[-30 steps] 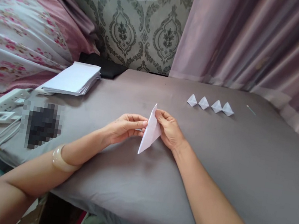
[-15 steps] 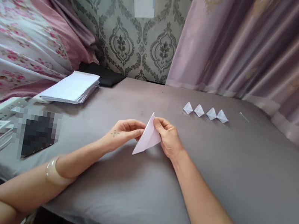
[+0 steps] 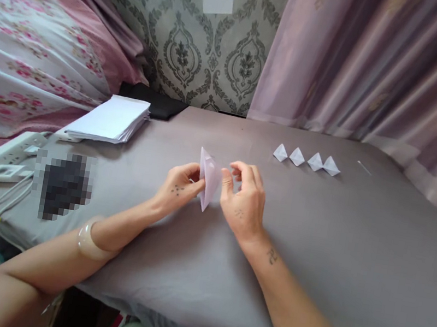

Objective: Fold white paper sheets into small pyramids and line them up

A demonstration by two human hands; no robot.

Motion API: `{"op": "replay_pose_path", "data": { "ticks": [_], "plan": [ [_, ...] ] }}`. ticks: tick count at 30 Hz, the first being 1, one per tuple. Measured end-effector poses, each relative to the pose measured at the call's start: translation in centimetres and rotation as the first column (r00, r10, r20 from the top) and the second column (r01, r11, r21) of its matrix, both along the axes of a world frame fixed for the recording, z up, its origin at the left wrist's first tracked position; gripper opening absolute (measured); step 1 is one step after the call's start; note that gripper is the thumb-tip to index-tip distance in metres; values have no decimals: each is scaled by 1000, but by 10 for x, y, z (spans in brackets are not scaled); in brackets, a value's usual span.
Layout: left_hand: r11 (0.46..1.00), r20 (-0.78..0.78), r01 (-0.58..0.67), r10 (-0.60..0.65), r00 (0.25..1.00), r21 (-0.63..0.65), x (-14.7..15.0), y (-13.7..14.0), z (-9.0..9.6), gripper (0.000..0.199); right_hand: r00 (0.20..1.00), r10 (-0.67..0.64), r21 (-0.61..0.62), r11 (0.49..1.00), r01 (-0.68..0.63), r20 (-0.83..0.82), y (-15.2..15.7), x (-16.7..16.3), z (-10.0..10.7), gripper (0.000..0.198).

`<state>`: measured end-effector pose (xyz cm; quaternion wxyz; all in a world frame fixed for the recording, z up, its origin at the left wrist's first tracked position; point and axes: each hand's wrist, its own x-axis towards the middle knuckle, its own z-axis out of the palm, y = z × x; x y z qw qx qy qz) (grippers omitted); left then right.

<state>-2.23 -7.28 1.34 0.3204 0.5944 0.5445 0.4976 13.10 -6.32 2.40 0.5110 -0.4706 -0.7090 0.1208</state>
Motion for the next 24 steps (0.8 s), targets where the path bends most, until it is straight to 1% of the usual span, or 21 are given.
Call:
{"op": "replay_pose_path", "data": {
  "ticks": [1,3,6,9,12,14,16,17,19,21,24],
  "plan": [
    [997,-58,-57,60,997,53,0,0,0,9,998,-20,-21,1000,22,54,-4,-3,0,31],
    [987,-144,-88,107,984,132,-1,-1,-2,10,985,-35,-111,992,54,167,-12,-11,-1,37],
    [978,-225,-47,94,970,205,-1,-2,-6,11,958,-26,-217,972,91,285,-15,-20,-5,40],
    [974,-212,-41,90,973,224,-3,0,-8,10,939,-34,-230,966,119,343,-8,-19,-9,30],
    [982,-131,-100,122,984,160,-7,5,-7,10,933,-64,-213,966,147,354,-1,-11,-12,26],
    [994,-40,-94,96,995,53,-7,7,-6,13,945,-63,-198,971,132,322,2,-6,-13,26],
    [997,99,16,-9,995,-71,-6,8,-6,20,955,-50,-181,978,107,294,1,-5,-14,25],
    [990,179,84,-63,982,-115,-5,8,-5,23,956,-46,-169,981,98,288,1,-4,-14,25],
    [972,322,178,-120,939,-156,-4,9,-4,25,957,-28,-140,988,71,288,0,-3,-15,23],
    [970,409,175,-93,908,-168,-4,11,-3,24,959,18,-127,992,19,282,2,0,-16,24],
    [966,474,151,-34,880,-210,-8,15,0,23,959,109,-152,986,-70,261,7,7,-18,33]
  ]
}}
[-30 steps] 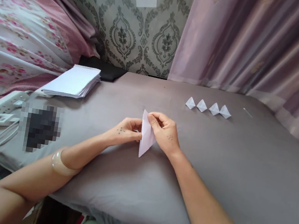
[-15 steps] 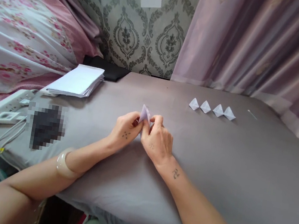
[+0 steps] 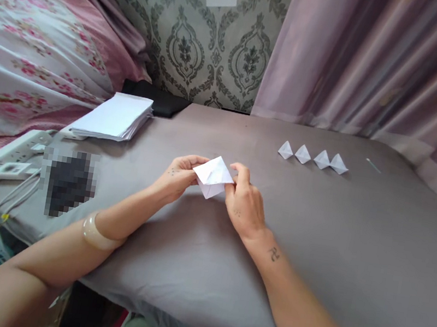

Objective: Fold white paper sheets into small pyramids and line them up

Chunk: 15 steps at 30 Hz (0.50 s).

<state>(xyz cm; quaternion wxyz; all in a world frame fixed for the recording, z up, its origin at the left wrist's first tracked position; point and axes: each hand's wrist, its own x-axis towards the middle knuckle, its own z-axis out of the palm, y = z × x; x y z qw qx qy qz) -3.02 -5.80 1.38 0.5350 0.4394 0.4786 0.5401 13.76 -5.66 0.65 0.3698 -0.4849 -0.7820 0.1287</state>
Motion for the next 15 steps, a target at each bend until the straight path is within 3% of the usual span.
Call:
{"op": "replay_pose_path", "data": {
  "ticks": [3,7,12,15],
  "plan": [
    [996,64,24,-19,998,-83,-3,1,4,26,999,43,-5,999,-43,18,4,6,1,42],
    [973,184,156,-124,975,-170,-6,1,9,34,993,76,13,997,-78,91,4,12,4,48],
    [956,309,263,-213,927,-132,-13,2,10,43,960,209,-7,977,-211,185,7,18,4,52],
    [939,357,319,-256,898,-131,-18,3,12,43,951,230,-41,973,-226,207,8,19,4,52]
  ]
}}
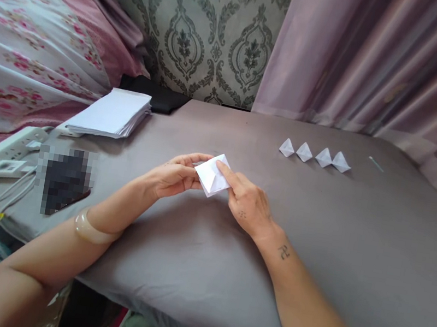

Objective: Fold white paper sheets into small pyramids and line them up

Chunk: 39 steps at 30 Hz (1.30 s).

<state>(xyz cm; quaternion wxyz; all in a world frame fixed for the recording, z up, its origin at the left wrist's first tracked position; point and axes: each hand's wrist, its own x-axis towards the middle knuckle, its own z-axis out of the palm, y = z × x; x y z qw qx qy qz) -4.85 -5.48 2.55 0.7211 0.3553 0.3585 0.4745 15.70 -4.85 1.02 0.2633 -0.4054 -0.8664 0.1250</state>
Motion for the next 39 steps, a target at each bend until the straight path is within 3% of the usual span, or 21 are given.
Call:
{"op": "replay_pose_path", "data": {
  "ticks": [6,10,12,14,17,19,21,28,33,39],
  "plan": [
    [991,52,126,-124,991,-39,-4,1,3,42,993,-68,17,998,67,96,-1,-1,-2,55],
    [997,-69,31,-35,997,-69,1,0,0,25,989,-73,-12,997,75,131,-2,-2,-2,63],
    [998,-99,-19,12,995,-64,2,0,-2,25,999,-47,-146,988,47,3,1,-1,1,71],
    [998,-87,-40,35,996,-55,2,1,-4,26,972,-55,-368,929,-35,-230,5,-1,5,71],
    [999,-62,-30,29,998,-22,0,2,-4,30,821,-259,-646,745,-166,-510,11,1,10,41],
    [1000,-53,5,-5,999,-2,0,2,-4,31,737,-386,-730,651,-208,-555,13,2,10,27],
    [999,-51,29,-28,998,13,0,2,-5,33,711,-417,-753,613,-239,-566,14,3,8,31],
    [1000,-67,7,-5,998,24,1,2,-7,29,700,-446,-728,668,-154,-557,16,3,2,34],
    [994,-176,-71,84,981,78,3,1,-8,28,738,-421,-731,667,-142,-527,15,2,8,38],
    [996,-243,15,7,970,88,12,-5,-12,24,699,-423,-728,654,-205,-576,9,-4,9,39]
  ]
}}
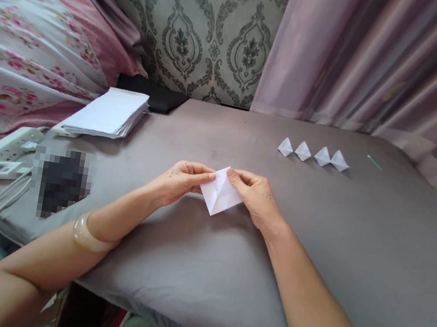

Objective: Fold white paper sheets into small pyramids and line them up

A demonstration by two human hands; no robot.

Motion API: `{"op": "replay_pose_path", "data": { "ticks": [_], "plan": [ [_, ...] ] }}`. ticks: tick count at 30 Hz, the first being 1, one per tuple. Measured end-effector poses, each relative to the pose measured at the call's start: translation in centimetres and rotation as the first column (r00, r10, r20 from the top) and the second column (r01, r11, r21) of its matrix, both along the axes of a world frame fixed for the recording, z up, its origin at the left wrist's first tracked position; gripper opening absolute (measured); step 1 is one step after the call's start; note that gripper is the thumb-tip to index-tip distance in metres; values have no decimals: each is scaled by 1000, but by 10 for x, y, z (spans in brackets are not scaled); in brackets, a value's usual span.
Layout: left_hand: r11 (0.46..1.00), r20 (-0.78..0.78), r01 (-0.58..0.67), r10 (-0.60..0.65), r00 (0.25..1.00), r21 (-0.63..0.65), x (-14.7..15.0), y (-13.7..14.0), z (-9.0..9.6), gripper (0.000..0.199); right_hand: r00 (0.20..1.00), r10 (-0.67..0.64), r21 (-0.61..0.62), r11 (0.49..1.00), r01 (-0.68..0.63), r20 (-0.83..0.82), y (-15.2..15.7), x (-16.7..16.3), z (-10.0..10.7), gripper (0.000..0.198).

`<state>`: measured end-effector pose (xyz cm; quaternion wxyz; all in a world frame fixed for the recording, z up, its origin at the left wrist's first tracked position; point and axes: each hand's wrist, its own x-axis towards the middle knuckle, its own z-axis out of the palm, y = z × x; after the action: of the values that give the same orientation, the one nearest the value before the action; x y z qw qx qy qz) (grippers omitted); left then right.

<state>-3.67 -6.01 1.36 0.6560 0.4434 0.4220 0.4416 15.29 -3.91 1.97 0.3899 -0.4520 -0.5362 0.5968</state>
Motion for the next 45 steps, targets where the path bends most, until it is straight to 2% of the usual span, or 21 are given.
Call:
{"op": "replay_pose_path", "data": {
  "ticks": [5,10,14,16,20,22,25,28,30,32,35,39,42,45],
  "plan": [
    [999,-18,29,-30,999,-17,2,-2,-1,23,997,-74,33,997,74,10,-1,-2,-2,30],
    [1000,-18,14,-14,1000,-7,1,-1,-1,22,998,-60,-31,998,60,-20,0,-3,-1,36],
    [999,-34,6,-8,999,-41,2,-3,1,22,988,-152,6,988,152,-42,4,-4,-5,34],
    [998,-51,-9,5,999,-66,2,-2,1,23,983,-176,-13,984,175,-46,6,-3,-6,34],
    [978,-86,-101,86,993,-181,-2,4,-1,22,993,-66,-118,990,78,103,9,3,-6,41],
    [961,-103,-154,134,986,-230,-4,8,-2,20,981,-15,-147,988,44,193,10,5,-6,35],
    [948,-144,-177,142,979,-265,-3,12,-3,18,957,-33,-106,992,67,290,10,5,-8,15],
    [956,-195,-133,83,977,-261,-3,14,-4,16,906,-102,-15,993,119,412,11,4,-12,13],
    [969,-241,-119,65,968,-215,-4,15,-6,15,858,-134,77,991,110,495,11,3,-14,16],
    [984,-326,-138,94,941,-113,-6,17,-10,16,795,-172,191,979,71,582,12,4,-17,17],
    [990,-455,-139,135,880,26,-10,20,-17,15,681,-258,354,935,-2,686,13,4,-21,19],
    [990,-561,-108,140,816,90,-10,21,-20,12,578,-350,485,870,-92,737,13,4,-28,21],
    [979,-649,-76,184,738,191,-7,19,-18,10,532,-397,530,839,-119,748,12,4,-33,17],
    [946,-732,-41,275,623,321,-3,17,-19,4,551,-415,575,804,-150,724,12,3,-38,14]
  ]
}}
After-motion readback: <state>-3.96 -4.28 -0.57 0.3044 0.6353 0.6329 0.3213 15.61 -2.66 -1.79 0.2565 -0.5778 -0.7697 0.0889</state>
